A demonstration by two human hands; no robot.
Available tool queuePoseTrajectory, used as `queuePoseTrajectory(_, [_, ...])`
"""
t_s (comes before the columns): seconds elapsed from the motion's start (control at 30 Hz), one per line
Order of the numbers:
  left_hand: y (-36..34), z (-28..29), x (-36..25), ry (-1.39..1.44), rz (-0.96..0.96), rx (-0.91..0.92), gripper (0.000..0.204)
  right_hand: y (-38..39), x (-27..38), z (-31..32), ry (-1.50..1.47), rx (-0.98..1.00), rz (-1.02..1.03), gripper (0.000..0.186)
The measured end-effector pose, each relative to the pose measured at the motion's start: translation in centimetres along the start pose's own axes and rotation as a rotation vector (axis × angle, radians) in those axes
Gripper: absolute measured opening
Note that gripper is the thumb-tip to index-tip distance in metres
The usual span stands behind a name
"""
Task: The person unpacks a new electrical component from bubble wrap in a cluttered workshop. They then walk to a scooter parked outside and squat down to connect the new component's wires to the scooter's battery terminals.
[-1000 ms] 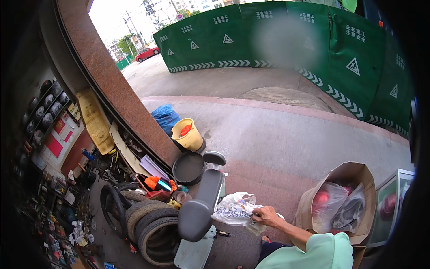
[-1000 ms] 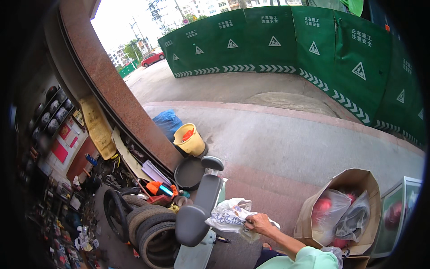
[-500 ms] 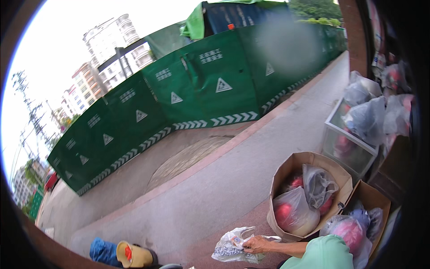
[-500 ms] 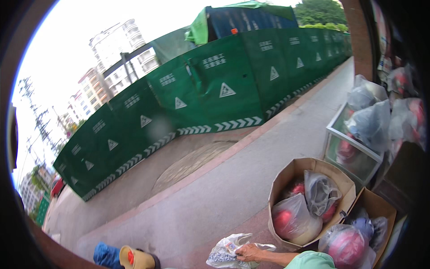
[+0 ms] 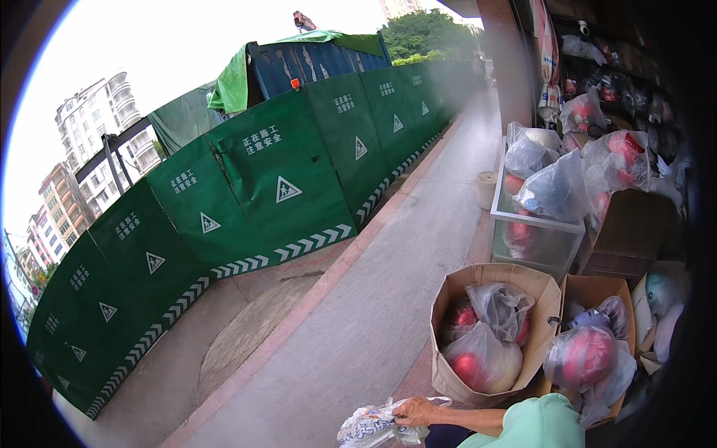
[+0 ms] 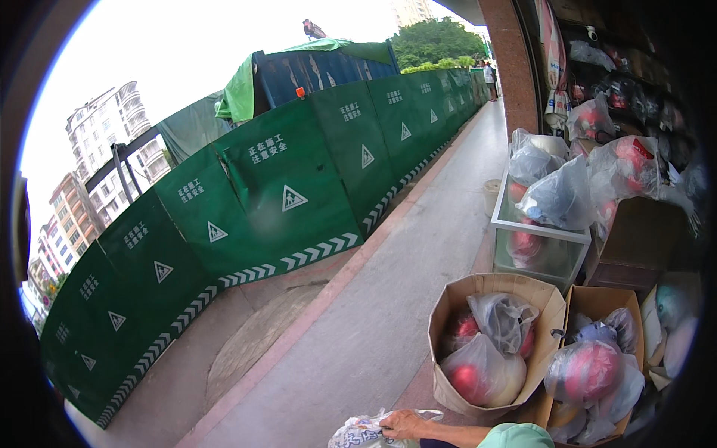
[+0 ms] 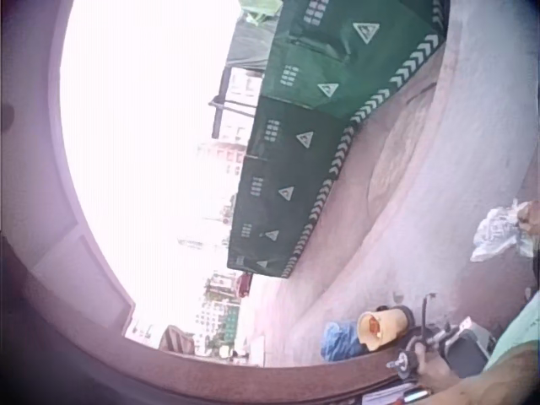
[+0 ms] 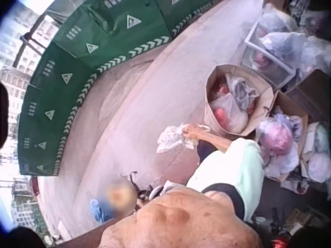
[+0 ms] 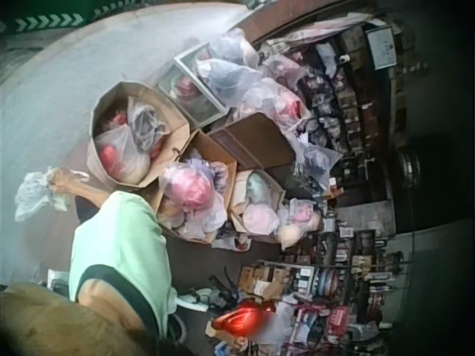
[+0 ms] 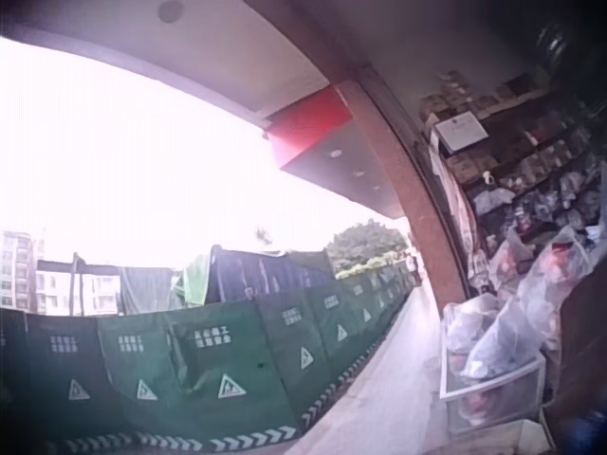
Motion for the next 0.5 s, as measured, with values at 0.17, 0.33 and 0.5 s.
queuePoseTrajectory(0.17, [-8.3,-1.8,2.7,0.006,0.086,0.021,0.02,-7.0,-4.0,-0.9,0.056,-0.001,-0.087,0.027])
queuePoseTrajectory(0.33, [-17.6,-7.8,5.0,-0.03,0.157,0.121,0.021,-20.5,-4.3,-2.0,0.173,-0.016,0.107,0.026])
queuePoseTrajectory(0.5, [-26.1,-14.6,5.5,-0.051,0.222,0.24,0.021,-32.9,-0.2,-2.4,-0.07,-0.148,0.321,0.024])
Point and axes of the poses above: each hand's wrist, its own y-axis away from the middle knuckle, its own z-axis out of the back of the hand, x = y × z, the point moved 6 cm from there along -y, towards the middle knuckle, and after that the axes turned 5 degrees about -x, right-handed, at the moved point
